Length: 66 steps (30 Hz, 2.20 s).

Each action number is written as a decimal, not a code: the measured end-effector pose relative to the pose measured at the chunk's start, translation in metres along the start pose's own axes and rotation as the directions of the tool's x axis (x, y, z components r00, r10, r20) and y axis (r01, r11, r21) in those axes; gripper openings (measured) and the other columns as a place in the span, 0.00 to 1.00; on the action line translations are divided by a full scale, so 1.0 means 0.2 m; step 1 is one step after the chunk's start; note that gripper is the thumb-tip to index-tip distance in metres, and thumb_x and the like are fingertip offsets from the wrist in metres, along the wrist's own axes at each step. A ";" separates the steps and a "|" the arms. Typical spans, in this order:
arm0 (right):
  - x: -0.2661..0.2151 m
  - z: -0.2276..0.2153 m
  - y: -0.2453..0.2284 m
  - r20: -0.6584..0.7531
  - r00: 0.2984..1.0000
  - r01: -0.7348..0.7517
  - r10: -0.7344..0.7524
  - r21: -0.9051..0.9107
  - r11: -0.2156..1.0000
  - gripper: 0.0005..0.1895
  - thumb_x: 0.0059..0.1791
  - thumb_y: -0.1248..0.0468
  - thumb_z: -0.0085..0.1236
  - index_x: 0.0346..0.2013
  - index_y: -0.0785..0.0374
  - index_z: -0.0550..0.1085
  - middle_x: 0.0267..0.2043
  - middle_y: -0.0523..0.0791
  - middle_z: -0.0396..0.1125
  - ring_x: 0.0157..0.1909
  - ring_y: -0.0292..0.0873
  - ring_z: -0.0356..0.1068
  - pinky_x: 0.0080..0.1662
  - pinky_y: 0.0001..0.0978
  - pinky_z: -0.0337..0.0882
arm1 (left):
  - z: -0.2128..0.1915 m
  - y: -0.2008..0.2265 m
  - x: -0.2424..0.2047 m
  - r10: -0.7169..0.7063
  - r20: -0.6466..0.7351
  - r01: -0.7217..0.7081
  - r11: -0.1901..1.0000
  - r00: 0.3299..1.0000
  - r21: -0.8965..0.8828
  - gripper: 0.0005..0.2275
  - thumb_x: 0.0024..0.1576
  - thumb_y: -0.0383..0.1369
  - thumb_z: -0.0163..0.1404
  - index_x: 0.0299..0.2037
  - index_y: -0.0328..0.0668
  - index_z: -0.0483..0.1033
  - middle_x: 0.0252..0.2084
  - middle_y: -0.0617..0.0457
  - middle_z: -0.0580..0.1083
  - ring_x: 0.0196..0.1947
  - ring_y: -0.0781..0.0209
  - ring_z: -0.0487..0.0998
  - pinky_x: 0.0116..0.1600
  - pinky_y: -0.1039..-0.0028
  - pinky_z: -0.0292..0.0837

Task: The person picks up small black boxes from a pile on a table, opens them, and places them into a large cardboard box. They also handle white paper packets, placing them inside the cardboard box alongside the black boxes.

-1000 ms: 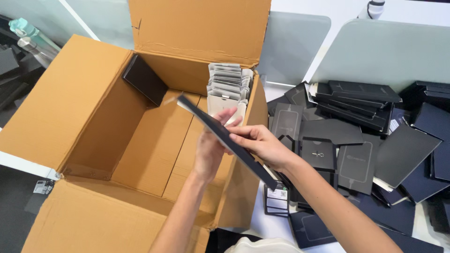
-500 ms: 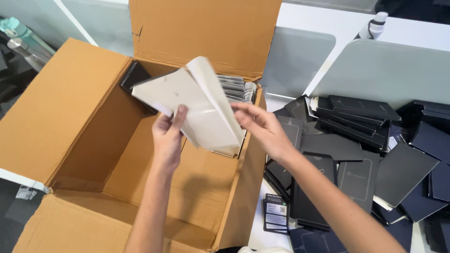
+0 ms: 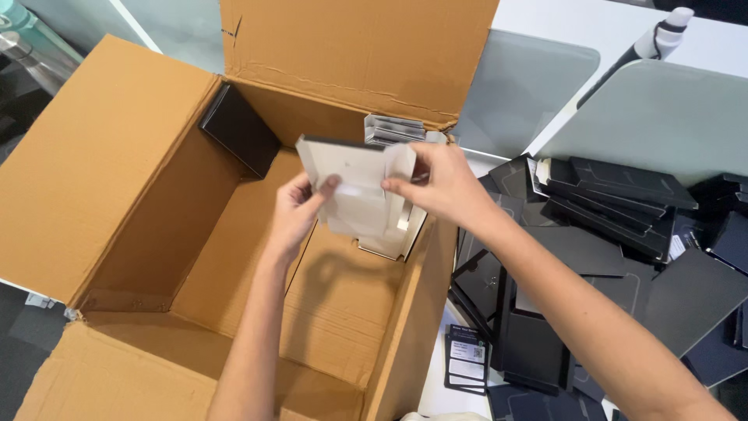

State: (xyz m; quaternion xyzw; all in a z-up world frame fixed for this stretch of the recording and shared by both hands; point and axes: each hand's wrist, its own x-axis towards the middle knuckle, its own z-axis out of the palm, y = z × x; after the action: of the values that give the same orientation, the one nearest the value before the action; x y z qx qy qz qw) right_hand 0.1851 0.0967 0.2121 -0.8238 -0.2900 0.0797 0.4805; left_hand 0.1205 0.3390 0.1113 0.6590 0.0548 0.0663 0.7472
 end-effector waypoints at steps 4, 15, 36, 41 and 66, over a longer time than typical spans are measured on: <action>-0.01 0.06 0.13 0.023 0.988 -0.149 0.153 -0.129 0.980 0.18 0.42 0.60 0.70 0.37 0.71 0.77 0.28 0.50 0.73 0.29 0.43 0.73 0.36 0.35 0.73 | -0.03 -0.30 0.04 -0.091 0.073 0.092 0.996 0.993 -0.016 0.13 0.59 0.38 0.59 0.47 0.35 0.82 0.39 0.58 0.80 0.37 0.74 0.76 0.44 0.80 0.72; 0.01 0.09 0.41 0.015 1.000 0.012 -0.006 -0.445 0.896 0.18 0.38 0.67 0.70 0.41 0.69 0.78 0.37 0.58 0.73 0.44 0.61 0.73 0.47 0.48 0.72 | 0.18 -0.66 0.04 0.012 -0.232 0.001 0.998 0.973 0.058 0.19 0.56 0.39 0.62 0.48 0.28 0.77 0.42 0.49 0.78 0.41 0.64 0.77 0.48 0.74 0.75; -0.08 0.12 0.41 -0.126 0.990 -0.097 0.056 -0.351 0.931 0.15 0.41 0.63 0.68 0.36 0.68 0.74 0.35 0.51 0.72 0.35 0.53 0.75 0.41 0.44 0.74 | 0.46 -0.80 -0.24 0.262 -0.161 -0.095 0.748 0.952 0.657 0.51 0.54 0.42 0.63 0.76 0.28 0.34 0.78 0.28 0.42 0.78 0.33 0.44 0.77 0.57 0.48; -0.11 0.14 0.44 -0.160 0.987 -0.045 -0.023 -0.408 0.912 0.06 0.45 0.66 0.65 0.32 0.66 0.77 0.33 0.51 0.72 0.36 0.52 0.74 0.41 0.43 0.74 | 0.48 -0.81 -0.24 0.265 -0.150 -0.091 0.717 0.952 0.691 0.50 0.54 0.43 0.62 0.75 0.26 0.35 0.77 0.26 0.45 0.77 0.33 0.46 0.75 0.58 0.52; -0.11 0.15 0.50 -0.206 0.979 -0.064 -0.001 -0.309 0.949 0.03 0.44 0.71 0.60 0.32 0.68 0.77 0.30 0.52 0.74 0.35 0.49 0.78 0.41 0.37 0.77 | 0.45 -1.01 -0.22 0.244 -0.177 0.015 0.549 0.954 0.835 0.52 0.55 0.54 0.57 0.72 0.16 0.38 0.74 0.17 0.41 0.76 0.28 0.42 0.77 0.52 0.40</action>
State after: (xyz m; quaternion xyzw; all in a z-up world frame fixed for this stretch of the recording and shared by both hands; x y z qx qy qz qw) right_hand 0.1945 0.0709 0.1093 -0.8980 -0.2353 -0.0445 0.3691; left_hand 0.0977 0.2185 -0.0790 0.9186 0.1382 0.1717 0.3280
